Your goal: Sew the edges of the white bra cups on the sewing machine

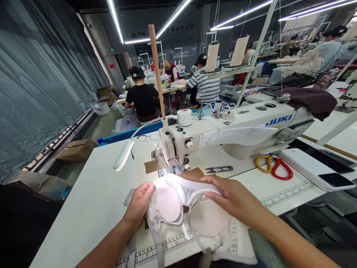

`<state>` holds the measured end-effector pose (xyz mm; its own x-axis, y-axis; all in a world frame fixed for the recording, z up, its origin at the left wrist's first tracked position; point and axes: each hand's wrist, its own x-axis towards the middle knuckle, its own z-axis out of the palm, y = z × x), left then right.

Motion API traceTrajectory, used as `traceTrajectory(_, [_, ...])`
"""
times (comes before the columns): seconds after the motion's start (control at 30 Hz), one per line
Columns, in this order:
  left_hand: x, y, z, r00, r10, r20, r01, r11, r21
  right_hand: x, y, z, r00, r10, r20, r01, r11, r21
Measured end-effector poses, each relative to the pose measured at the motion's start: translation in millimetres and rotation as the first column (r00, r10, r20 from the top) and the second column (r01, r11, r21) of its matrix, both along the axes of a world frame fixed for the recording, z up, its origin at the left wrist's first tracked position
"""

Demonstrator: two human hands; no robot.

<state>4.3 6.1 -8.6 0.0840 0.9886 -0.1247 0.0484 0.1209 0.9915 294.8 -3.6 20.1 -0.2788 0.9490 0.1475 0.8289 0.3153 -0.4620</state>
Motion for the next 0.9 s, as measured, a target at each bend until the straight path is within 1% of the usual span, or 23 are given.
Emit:
traceTrajectory(0.03, [0.8, -0.4, 0.2, 0.999, -0.025, -0.02, 0.025, 1.0, 0.001, 2.9, 7.3, 2.9, 0.998, 0.036, 0.05, -0.038, 0.999, 0.036])
traceTrajectory(0.07, [1.6, -0.8, 0.2, 0.998, -0.048, -0.045, 0.048, 0.999, 0.007, 2.9, 13.7, 4.1, 0.991, 0.058, 0.122, -0.071, 0.991, 0.109])
traceTrajectory(0.13, [2.7, -1.2, -0.5, 0.991, -0.08, -0.104, 0.084, 0.996, 0.028, -6.9, 21.1, 1.9, 0.974, 0.051, 0.222, -0.118, 0.946, 0.303])
traceTrajectory(0.17, [2.9, -1.2, -1.1, 0.987, -0.086, -0.132, 0.093, 0.995, 0.041, -16.3, 21.9, -0.7, 0.972, 0.044, 0.231, -0.131, 0.917, 0.377])
traceTrajectory(0.2, [2.9, -1.1, -1.7, 0.984, -0.086, -0.156, 0.095, 0.994, 0.051, -27.9, 21.0, -3.5, 0.98, 0.058, 0.19, -0.137, 0.889, 0.437])
traceTrajectory(0.23, [2.9, -0.9, -2.2, 0.982, -0.08, -0.172, 0.091, 0.994, 0.057, -40.9, 19.2, -6.1, 0.984, 0.116, 0.135, -0.165, 0.88, 0.445])
traceTrajectory(0.27, [2.9, -0.7, -2.7, 0.98, -0.075, -0.184, 0.088, 0.994, 0.061, -54.3, 17.3, -8.2, 0.977, 0.199, 0.074, -0.211, 0.876, 0.433])
traceTrajectory(0.3, [2.8, -0.5, -2.9, 0.978, -0.075, -0.194, 0.088, 0.994, 0.062, -67.4, 16.2, -9.7, 0.959, 0.283, 0.029, -0.265, 0.853, 0.45])
traceTrajectory(0.37, [3.0, -0.3, -2.7, 0.975, -0.085, -0.206, 0.101, 0.992, 0.069, -89.8, 17.9, -11.3, 0.922, 0.388, -0.008, -0.337, 0.81, 0.481])
traceTrajectory(0.43, [3.2, -0.3, -1.8, 0.972, -0.114, -0.204, 0.135, 0.987, 0.089, -105.3, 25.0, -12.5, 0.887, 0.461, -0.005, -0.398, 0.772, 0.496])
traceTrajectory(0.5, [3.4, -0.3, -0.6, 0.971, -0.138, -0.193, 0.161, 0.981, 0.108, -114.4, 34.2, -14.3, 0.869, 0.493, 0.026, -0.44, 0.748, 0.497])
traceTrajectory(0.6, [3.2, -0.3, 1.1, 0.972, -0.158, -0.172, 0.178, 0.978, 0.105, -120.6, 43.6, -17.7, 0.873, 0.477, 0.099, -0.457, 0.731, 0.508])
traceTrajectory(0.67, [2.9, -0.3, 1.4, 0.971, -0.174, -0.167, 0.192, 0.977, 0.096, -122.2, 43.8, -18.7, 0.882, 0.45, 0.143, -0.45, 0.713, 0.538])
traceTrajectory(0.73, [2.7, 0.3, 0.7, 0.967, -0.192, -0.167, 0.21, 0.973, 0.094, -122.0, 39.0, -17.1, 0.875, 0.459, 0.156, -0.457, 0.673, 0.582])
traceTrajectory(0.8, [2.2, 1.8, -1.2, 0.971, -0.168, -0.167, 0.186, 0.978, 0.094, -119.5, 31.1, -12.9, 0.851, 0.514, 0.109, -0.46, 0.628, 0.628])
traceTrajectory(0.83, [2.0, 2.7, -2.3, 0.975, -0.144, -0.168, 0.16, 0.983, 0.087, -117.3, 27.3, -10.4, 0.84, 0.541, 0.054, -0.44, 0.617, 0.653])
traceTrajectory(0.87, [1.7, 3.6, -3.3, 0.979, -0.115, -0.171, 0.13, 0.988, 0.078, -114.8, 24.2, -8.2, 0.831, 0.556, -0.01, -0.405, 0.619, 0.673])
traceTrajectory(0.9, [1.4, 4.3, -4.1, 0.981, -0.091, -0.172, 0.104, 0.992, 0.069, -112.1, 22.2, -6.6, 0.829, 0.554, -0.073, -0.362, 0.633, 0.684])
